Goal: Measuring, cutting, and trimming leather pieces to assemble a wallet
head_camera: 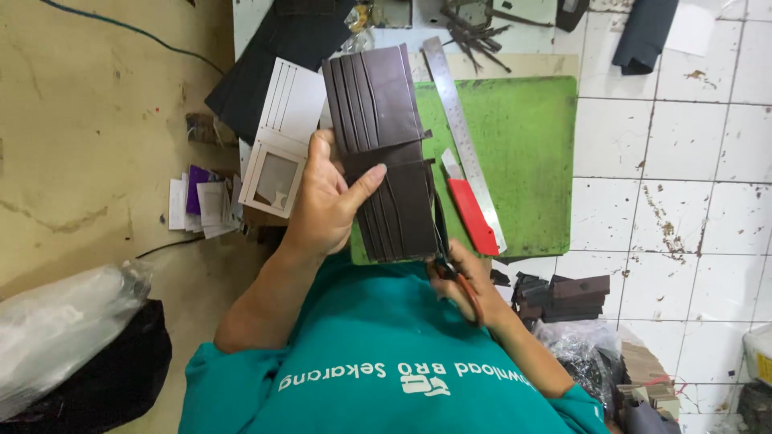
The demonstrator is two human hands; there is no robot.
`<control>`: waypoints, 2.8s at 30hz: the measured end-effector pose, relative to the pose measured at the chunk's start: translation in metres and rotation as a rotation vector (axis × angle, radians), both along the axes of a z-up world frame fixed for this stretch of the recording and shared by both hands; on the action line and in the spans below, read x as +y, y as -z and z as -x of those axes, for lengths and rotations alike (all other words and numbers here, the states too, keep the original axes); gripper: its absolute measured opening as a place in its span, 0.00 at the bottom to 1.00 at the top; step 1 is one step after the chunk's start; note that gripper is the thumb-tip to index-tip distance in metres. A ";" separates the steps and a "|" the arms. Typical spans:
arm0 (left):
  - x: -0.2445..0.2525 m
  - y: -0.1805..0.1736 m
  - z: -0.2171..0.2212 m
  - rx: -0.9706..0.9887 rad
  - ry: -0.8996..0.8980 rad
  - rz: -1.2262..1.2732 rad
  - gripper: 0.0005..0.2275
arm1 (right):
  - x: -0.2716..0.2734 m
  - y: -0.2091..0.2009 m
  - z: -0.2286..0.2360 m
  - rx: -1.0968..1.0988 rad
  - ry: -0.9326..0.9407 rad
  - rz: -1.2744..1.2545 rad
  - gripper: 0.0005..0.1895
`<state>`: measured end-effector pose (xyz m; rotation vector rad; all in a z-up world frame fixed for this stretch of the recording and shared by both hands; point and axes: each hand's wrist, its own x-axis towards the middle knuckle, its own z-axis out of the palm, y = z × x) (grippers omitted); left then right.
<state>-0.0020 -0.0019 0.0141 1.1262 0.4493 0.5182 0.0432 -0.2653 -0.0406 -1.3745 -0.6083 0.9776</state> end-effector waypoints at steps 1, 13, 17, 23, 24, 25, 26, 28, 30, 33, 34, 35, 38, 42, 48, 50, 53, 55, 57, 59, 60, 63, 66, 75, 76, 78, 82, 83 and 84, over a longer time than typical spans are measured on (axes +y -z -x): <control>-0.002 -0.002 0.001 -0.007 0.002 -0.001 0.21 | 0.001 0.004 -0.001 -0.007 0.002 -0.001 0.11; -0.015 -0.036 0.014 0.049 0.048 -0.087 0.19 | 0.030 -0.012 0.003 -0.333 0.234 -0.094 0.02; -0.018 -0.031 0.015 0.033 0.049 -0.093 0.18 | 0.035 -0.021 0.004 -0.423 0.285 -0.058 0.03; -0.017 -0.035 0.014 0.018 0.063 -0.121 0.18 | 0.034 -0.017 0.005 -0.455 0.303 -0.028 0.05; -0.017 -0.035 0.014 0.015 0.074 -0.143 0.17 | 0.032 -0.014 0.005 -0.443 0.302 -0.043 0.06; -0.016 -0.036 0.013 0.017 0.076 -0.143 0.17 | 0.035 -0.015 0.004 -0.440 0.303 -0.042 0.06; -0.015 -0.037 0.012 0.016 0.079 -0.166 0.18 | 0.037 -0.017 0.004 -0.428 0.304 -0.047 0.06; -0.013 -0.032 0.013 0.016 0.083 -0.188 0.18 | 0.039 -0.017 0.003 -0.414 0.304 -0.051 0.07; -0.012 -0.021 0.014 0.010 0.078 -0.183 0.18 | 0.039 -0.016 0.002 -0.405 0.297 -0.072 0.07; -0.014 -0.018 0.006 -0.017 0.064 -0.167 0.19 | 0.037 -0.012 0.001 -0.385 0.299 -0.079 0.07; -0.013 -0.008 0.009 -0.019 0.064 -0.169 0.19 | 0.036 -0.010 0.001 -0.386 0.299 -0.082 0.07; -0.012 0.003 0.014 -0.003 0.074 -0.146 0.19 | 0.034 -0.009 0.001 -0.369 0.292 -0.053 0.07; -0.012 -0.006 0.013 0.012 0.084 -0.124 0.20 | 0.033 -0.012 -0.001 -0.360 0.257 -0.035 0.07; -0.016 -0.029 0.005 0.005 0.086 -0.119 0.20 | 0.036 -0.021 -0.002 -0.340 0.211 -0.050 0.03; -0.017 -0.034 0.011 0.003 0.092 -0.120 0.21 | 0.041 -0.024 -0.002 -0.350 0.256 -0.075 0.06; -0.017 -0.036 0.011 0.005 0.097 -0.121 0.21 | 0.033 -0.013 0.001 -0.362 0.263 -0.083 0.06; -0.019 -0.033 0.010 0.001 0.097 -0.126 0.21 | 0.030 -0.007 0.003 -0.378 0.270 -0.088 0.07; -0.021 -0.035 0.008 -0.006 0.096 -0.130 0.20 | 0.030 -0.005 0.003 -0.381 0.273 -0.084 0.06; -0.020 -0.042 0.005 -0.016 0.086 -0.144 0.20 | 0.029 -0.001 0.003 -0.411 0.274 -0.075 0.04; -0.019 -0.042 0.007 -0.013 0.087 -0.146 0.20 | 0.034 -0.012 0.003 -0.417 0.291 -0.072 0.06; -0.019 -0.042 0.008 -0.010 0.088 -0.148 0.20 | 0.036 -0.017 0.003 -0.422 0.309 -0.070 0.07; -0.019 -0.042 0.010 -0.003 0.095 -0.155 0.20 | 0.035 -0.012 0.005 -0.413 0.318 -0.074 0.06; -0.020 -0.044 0.008 -0.009 0.104 -0.147 0.21 | 0.039 -0.016 0.005 -0.423 0.321 -0.072 0.06; -0.018 -0.023 0.014 -0.015 0.114 -0.131 0.20 | 0.016 0.020 0.011 -0.351 0.410 -0.037 0.03; -0.018 -0.020 0.014 -0.015 0.113 -0.131 0.20 | 0.020 0.016 0.005 -0.351 0.410 -0.038 0.03; -0.021 -0.013 0.017 -0.006 0.129 -0.105 0.20 | 0.024 0.009 -0.004 -0.277 0.464 -0.090 0.04; -0.026 -0.019 0.010 -0.033 0.184 -0.093 0.20 | 0.053 -0.043 -0.028 -0.386 0.476 -0.151 0.05; -0.028 -0.018 0.010 -0.041 0.200 -0.100 0.21 | 0.059 -0.043 -0.031 -0.377 0.510 -0.244 0.10; -0.029 -0.017 0.010 -0.049 0.216 -0.107 0.22 | 0.065 -0.044 -0.035 -0.368 0.544 -0.337 0.17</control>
